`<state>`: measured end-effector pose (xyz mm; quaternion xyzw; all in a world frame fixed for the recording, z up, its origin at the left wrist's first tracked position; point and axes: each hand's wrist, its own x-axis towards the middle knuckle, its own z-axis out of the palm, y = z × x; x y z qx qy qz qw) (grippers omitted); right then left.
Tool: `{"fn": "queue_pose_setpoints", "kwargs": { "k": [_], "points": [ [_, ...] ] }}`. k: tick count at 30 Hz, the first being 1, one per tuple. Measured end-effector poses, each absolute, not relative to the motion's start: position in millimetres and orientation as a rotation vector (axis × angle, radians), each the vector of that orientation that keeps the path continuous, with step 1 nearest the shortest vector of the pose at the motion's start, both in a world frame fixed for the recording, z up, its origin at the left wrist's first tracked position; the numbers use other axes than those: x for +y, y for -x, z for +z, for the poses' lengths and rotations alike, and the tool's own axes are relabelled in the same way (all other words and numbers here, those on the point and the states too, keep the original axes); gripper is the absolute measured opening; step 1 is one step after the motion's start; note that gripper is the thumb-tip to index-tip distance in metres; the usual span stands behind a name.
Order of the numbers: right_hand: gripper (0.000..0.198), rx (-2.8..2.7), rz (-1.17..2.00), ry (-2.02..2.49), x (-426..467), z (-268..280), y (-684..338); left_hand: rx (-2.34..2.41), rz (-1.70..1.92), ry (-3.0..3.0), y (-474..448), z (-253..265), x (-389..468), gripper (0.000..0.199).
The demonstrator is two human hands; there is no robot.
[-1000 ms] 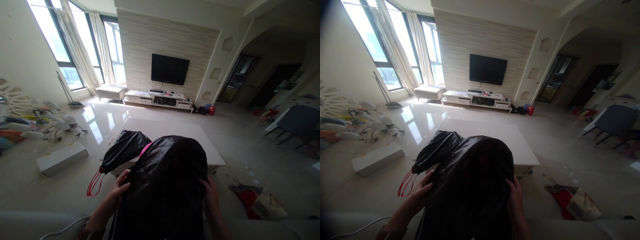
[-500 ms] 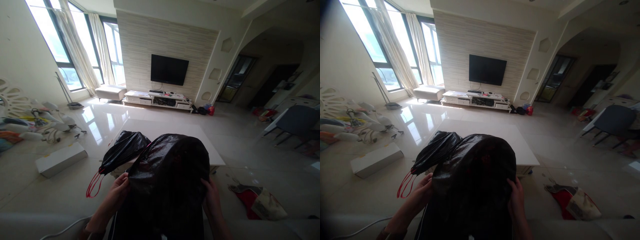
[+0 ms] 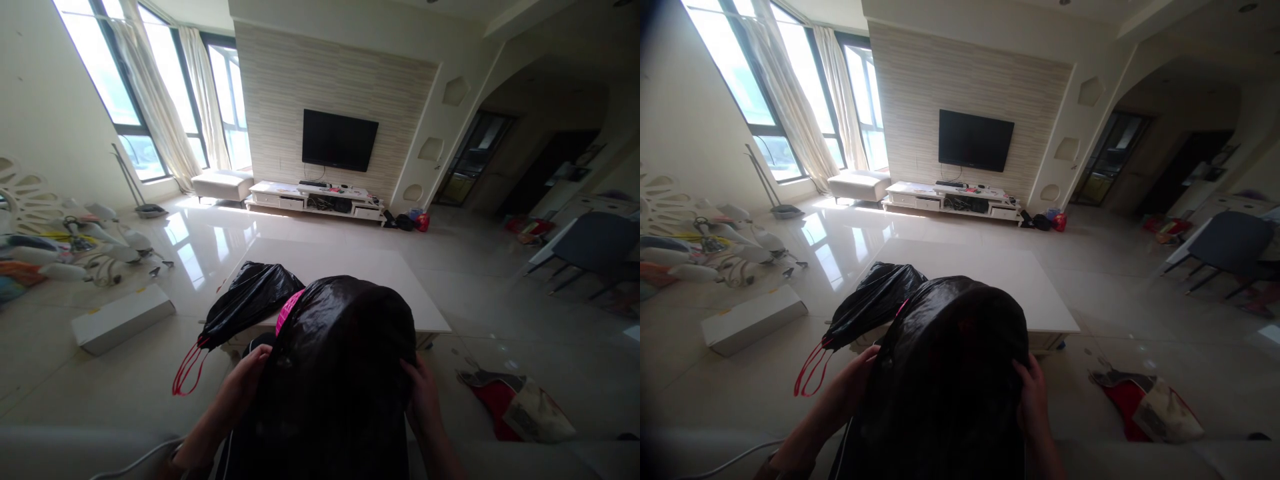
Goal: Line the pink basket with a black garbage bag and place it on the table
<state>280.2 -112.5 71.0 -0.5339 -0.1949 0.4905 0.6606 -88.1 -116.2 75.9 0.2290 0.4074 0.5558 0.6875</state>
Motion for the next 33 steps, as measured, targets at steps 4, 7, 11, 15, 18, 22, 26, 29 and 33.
{"fn": "queue_pose_setpoints", "kwargs": {
  "k": [4,7,11,15,18,22,26,29,33],
  "points": [
    [0.046,-0.588,1.089,1.215,-114,67,-284,0.893,1.237,-0.551,89,80,-116,0.041],
    [0.044,-0.703,1.033,1.236,-115,59,-285,0.979,1.202,-0.499,88,88,-118,0.048],
    [0.045,-0.773,1.026,1.252,-117,52,-287,1.020,1.295,-0.359,85,97,-115,0.039],
    [0.042,-0.836,1.007,1.269,-118,53,-288,1.165,1.403,-0.285,87,90,-107,0.031],
    [0.042,-0.871,0.965,1.299,-119,55,-287,1.368,1.360,-0.531,93,82,-106,0.035],
    [0.043,-0.936,0.900,1.376,-121,61,-283,1.573,1.361,-0.929,98,85,-114,0.051],
    [0.042,-1.060,0.743,1.483,-124,70,-275,1.369,1.177,-1.101,88,95,-124,0.064],
    [0.039,-1.140,0.651,1.527,-126,76,-269,1.430,1.051,-1.222,75,96,-128,0.078],
    [0.030,-1.277,0.531,1.490,-131,80,-267,1.465,1.029,-1.283,68,87,-126,0.075]
  ]
}}
